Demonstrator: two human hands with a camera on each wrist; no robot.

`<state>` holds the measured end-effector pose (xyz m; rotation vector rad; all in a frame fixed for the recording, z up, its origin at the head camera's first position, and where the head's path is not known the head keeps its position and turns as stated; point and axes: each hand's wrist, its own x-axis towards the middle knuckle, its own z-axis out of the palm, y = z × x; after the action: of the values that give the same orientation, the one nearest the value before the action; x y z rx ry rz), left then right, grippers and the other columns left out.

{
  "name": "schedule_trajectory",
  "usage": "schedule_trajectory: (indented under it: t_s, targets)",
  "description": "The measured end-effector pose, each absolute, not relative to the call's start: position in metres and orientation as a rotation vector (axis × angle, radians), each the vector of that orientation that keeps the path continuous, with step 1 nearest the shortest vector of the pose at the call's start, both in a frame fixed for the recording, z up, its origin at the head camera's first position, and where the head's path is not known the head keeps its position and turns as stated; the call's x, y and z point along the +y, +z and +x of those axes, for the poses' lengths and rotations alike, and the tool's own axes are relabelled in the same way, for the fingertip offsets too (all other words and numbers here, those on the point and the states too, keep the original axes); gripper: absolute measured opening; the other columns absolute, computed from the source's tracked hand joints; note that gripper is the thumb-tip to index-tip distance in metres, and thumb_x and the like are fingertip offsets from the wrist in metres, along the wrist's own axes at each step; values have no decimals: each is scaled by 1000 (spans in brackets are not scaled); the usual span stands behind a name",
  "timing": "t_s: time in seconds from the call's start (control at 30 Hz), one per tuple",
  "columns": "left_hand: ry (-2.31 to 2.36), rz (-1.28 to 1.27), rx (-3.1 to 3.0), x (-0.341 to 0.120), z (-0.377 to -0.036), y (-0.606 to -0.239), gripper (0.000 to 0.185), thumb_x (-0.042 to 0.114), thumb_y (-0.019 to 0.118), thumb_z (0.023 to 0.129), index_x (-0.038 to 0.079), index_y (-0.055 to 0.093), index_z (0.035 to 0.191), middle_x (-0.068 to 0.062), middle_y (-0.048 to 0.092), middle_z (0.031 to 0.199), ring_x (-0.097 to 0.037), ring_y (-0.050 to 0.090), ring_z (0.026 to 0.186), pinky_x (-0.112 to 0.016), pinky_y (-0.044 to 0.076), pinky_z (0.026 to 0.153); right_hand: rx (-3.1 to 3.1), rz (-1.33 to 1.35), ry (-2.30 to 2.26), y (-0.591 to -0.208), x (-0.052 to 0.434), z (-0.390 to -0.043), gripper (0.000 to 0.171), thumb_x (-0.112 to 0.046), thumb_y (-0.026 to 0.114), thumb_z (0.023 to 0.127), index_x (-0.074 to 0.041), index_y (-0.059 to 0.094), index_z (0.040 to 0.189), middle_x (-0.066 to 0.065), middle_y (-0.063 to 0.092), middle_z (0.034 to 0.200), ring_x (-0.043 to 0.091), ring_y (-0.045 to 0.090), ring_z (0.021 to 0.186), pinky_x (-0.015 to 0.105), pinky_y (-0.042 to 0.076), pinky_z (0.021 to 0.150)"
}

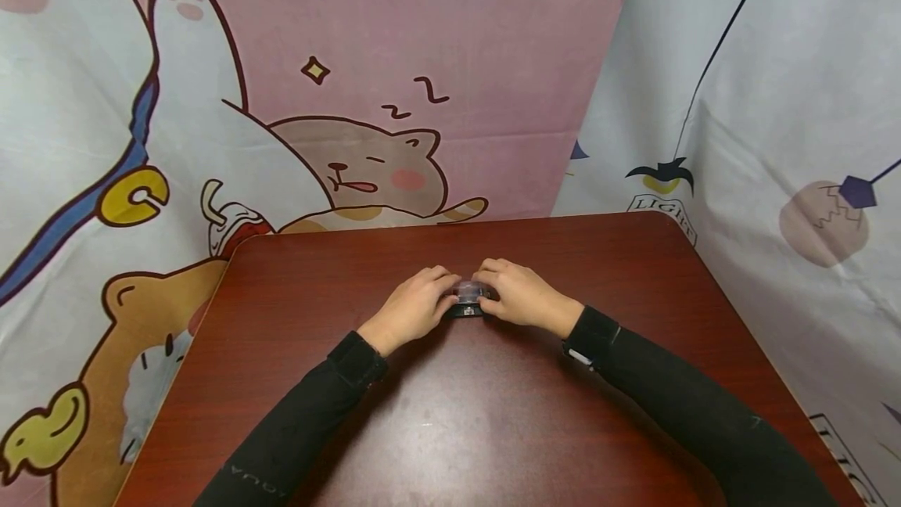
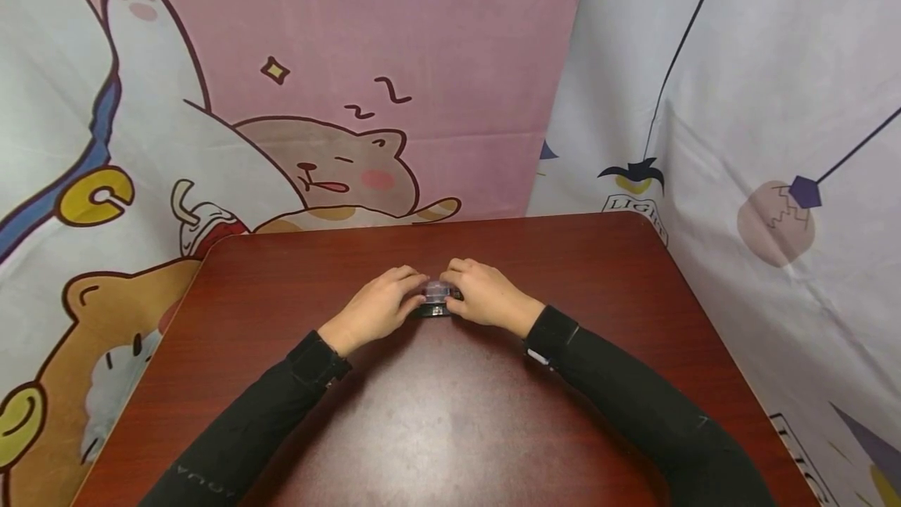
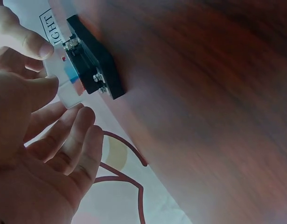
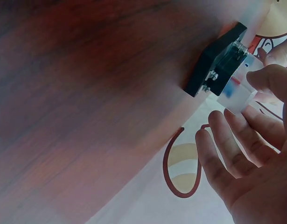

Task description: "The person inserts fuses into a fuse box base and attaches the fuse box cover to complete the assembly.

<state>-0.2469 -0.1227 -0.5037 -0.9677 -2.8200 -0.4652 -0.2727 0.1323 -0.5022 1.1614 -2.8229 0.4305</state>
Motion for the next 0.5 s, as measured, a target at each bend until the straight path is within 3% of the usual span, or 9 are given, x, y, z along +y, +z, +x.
schedule_trajectory:
  t_s: [0.5]
  targets:
    - [-452,-1002,-2829,-124,-249,-512,33,26,72,109,10,74,139,-4,72,124,-20,73,110,-40,63,96,-2842,1172,444,-508,131,-271,40,-33,80,103,-11,76,136,3,71,126,18,70,113,42,63,98]
